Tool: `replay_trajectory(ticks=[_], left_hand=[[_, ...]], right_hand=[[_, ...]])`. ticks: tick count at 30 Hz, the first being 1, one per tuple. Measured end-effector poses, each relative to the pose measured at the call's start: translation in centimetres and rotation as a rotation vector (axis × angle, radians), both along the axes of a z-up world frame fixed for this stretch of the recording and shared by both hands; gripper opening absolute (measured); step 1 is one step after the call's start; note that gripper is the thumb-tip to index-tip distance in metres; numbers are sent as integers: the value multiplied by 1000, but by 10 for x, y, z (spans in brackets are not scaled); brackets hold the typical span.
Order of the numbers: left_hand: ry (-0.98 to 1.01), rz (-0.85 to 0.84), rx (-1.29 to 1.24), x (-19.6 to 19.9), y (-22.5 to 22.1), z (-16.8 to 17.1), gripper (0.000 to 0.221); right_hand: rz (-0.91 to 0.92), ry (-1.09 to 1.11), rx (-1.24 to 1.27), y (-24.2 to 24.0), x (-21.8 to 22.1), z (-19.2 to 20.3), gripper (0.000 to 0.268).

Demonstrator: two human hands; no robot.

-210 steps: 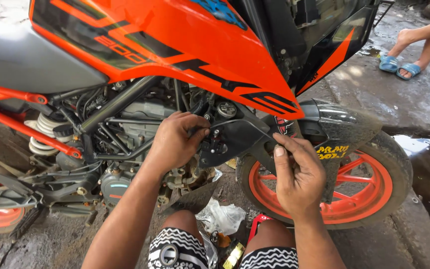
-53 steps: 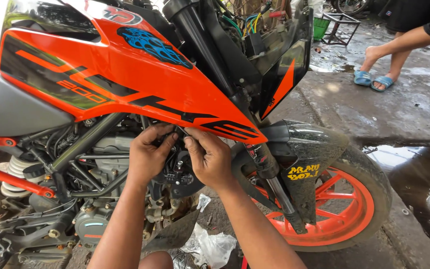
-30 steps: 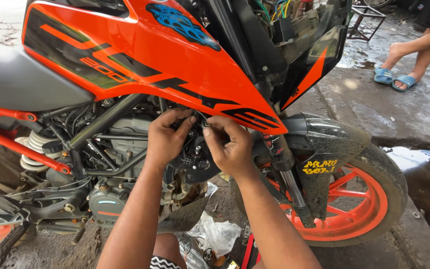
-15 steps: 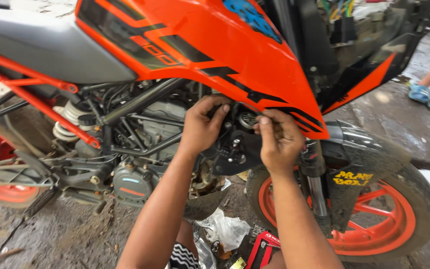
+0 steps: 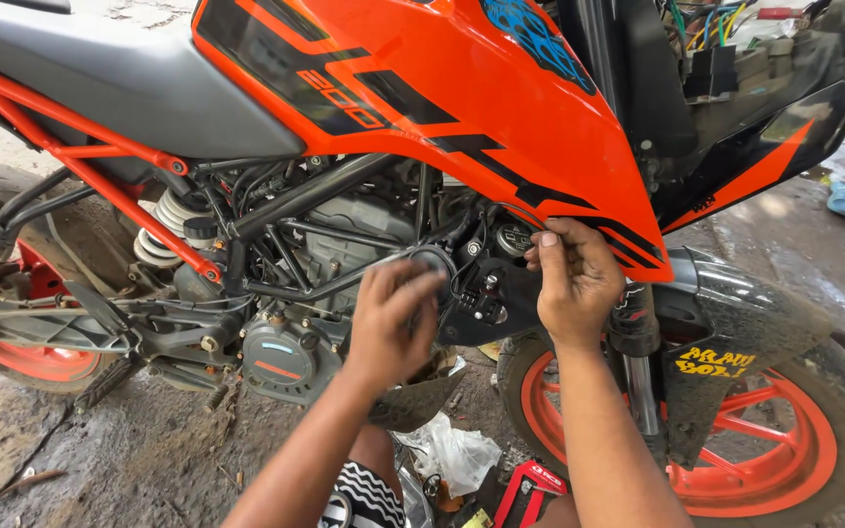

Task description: Repairing the electrical wiring of a motorcycle using pliers

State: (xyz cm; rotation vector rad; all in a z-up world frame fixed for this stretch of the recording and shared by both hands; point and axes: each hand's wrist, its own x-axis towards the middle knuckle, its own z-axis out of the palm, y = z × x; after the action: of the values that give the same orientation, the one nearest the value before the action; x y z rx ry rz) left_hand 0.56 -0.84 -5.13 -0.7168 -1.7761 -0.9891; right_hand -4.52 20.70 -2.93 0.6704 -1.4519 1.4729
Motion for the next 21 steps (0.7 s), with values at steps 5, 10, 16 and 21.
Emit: replay_trajectory(ticks=[5, 10, 16, 21], left_hand=[[-92, 50, 96, 23, 18, -24, 52], [-89, 25, 168, 33, 29, -9, 45], [-301, -207, 502, 34, 43, -24, 49], [-301, -162, 430, 34, 41, -24, 49]], right_hand=[[-4, -7, 22, -2, 3, 3, 12], [-14, -19, 41, -2, 5, 5, 12], [4, -41, 62, -2, 7, 5, 14], [-32, -25, 91, 0, 3, 1, 12]])
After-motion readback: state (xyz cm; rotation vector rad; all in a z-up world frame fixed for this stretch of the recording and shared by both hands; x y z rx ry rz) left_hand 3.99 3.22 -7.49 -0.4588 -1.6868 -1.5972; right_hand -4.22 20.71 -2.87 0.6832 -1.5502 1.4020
